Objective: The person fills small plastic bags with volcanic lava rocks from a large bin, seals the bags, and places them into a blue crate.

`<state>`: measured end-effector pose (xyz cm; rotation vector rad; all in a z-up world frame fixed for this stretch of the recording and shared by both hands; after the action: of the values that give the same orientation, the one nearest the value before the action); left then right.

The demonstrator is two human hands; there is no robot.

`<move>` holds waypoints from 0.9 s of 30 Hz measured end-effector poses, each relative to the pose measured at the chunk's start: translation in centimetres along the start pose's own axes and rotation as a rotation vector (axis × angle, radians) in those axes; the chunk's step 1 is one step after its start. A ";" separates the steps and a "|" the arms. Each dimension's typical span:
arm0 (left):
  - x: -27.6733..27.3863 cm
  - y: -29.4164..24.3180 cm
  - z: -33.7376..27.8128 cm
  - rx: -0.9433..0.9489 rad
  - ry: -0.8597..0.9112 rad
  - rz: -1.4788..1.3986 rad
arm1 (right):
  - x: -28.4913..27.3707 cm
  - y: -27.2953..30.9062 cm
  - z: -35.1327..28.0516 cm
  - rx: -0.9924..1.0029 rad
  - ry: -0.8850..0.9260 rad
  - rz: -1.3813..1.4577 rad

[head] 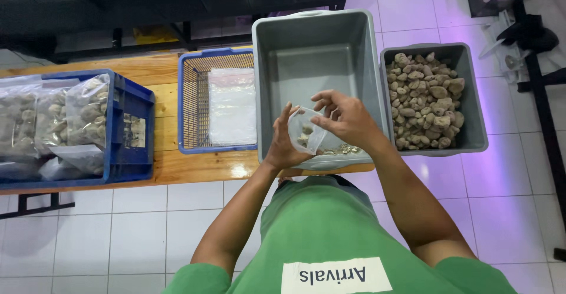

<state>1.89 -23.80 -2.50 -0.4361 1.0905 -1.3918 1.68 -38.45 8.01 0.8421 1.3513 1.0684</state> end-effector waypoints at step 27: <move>0.4 1.1 0.2 -0.077 0.037 -0.072 | 5.4 -35.8 -3.6 0.704 0.637 -1.089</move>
<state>2.59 -24.00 -3.42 -0.5114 1.1719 -1.4290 1.55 -45.48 -27.66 0.0884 2.3712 -0.0641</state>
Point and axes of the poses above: each hand's wrist, its own z-axis towards the middle knuckle, its own x-axis out of the palm, y = z × x, the point moved 8 cm from there along z, towards the middle knuckle
